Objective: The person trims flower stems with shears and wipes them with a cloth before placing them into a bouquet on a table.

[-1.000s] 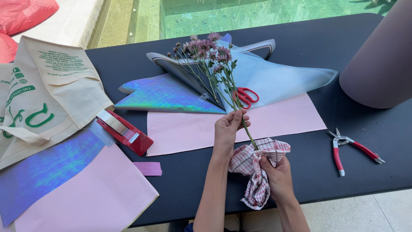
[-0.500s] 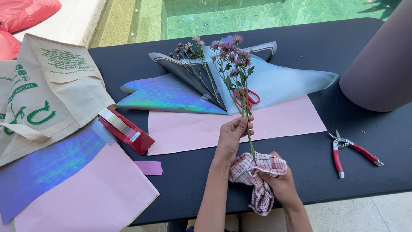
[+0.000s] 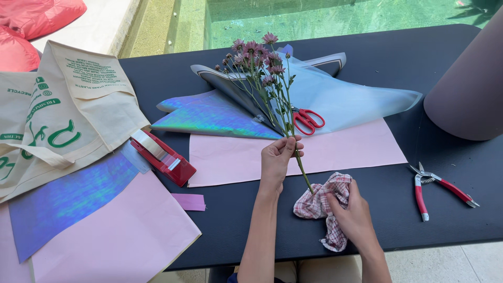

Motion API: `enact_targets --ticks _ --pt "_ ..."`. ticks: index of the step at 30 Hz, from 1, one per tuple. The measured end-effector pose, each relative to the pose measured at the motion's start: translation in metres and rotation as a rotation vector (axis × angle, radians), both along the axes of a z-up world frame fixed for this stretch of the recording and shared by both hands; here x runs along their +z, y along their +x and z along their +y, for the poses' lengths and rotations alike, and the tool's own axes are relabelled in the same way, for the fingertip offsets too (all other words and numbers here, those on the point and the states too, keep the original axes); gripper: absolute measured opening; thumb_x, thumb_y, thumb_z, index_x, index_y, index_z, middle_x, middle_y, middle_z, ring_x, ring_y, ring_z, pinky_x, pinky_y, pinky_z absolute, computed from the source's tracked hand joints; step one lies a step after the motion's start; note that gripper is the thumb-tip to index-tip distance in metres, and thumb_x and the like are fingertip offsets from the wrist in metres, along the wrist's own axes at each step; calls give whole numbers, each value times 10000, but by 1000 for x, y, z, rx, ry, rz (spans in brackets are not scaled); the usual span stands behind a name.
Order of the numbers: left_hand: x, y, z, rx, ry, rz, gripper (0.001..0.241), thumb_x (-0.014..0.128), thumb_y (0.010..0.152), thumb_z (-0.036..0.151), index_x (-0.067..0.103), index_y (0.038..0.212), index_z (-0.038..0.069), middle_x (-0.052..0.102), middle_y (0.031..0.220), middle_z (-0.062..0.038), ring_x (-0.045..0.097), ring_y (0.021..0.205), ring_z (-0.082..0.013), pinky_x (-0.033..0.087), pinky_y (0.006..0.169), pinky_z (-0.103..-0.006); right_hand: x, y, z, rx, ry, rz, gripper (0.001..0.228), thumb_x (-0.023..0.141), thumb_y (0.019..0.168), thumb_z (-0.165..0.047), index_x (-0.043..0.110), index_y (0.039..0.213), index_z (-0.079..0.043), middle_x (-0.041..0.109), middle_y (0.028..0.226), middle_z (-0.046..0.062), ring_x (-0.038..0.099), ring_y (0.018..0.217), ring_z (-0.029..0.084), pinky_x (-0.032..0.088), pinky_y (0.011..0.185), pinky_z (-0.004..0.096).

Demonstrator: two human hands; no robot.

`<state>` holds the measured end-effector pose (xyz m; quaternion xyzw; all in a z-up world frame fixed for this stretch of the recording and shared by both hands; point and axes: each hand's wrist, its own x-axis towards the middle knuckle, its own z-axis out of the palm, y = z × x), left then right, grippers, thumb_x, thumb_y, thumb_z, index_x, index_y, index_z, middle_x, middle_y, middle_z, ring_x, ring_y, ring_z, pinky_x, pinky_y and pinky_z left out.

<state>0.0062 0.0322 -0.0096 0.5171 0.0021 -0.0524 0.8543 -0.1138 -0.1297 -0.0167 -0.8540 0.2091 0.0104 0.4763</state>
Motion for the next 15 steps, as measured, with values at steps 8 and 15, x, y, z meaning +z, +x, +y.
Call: enact_targets --ticks 8,15 --pt "13 14 1 38 1 -34 289 708 921 247 737 1020 -23 771 919 -134 692 726 -168 592 776 -280 51 27 5 70 -483 -237 627 623 911 -321 422 1471 -122 502 1350 112 450 1126 301 371 951 504" --pt "17 58 9 76 18 -76 294 741 963 300 749 1122 52 776 940 -110 746 823 -145 568 872 -275 59 95 53 264 -175 -396 165 725 924 -143 771 1063 -66 707 754 105 636 561 184 513 519 280"
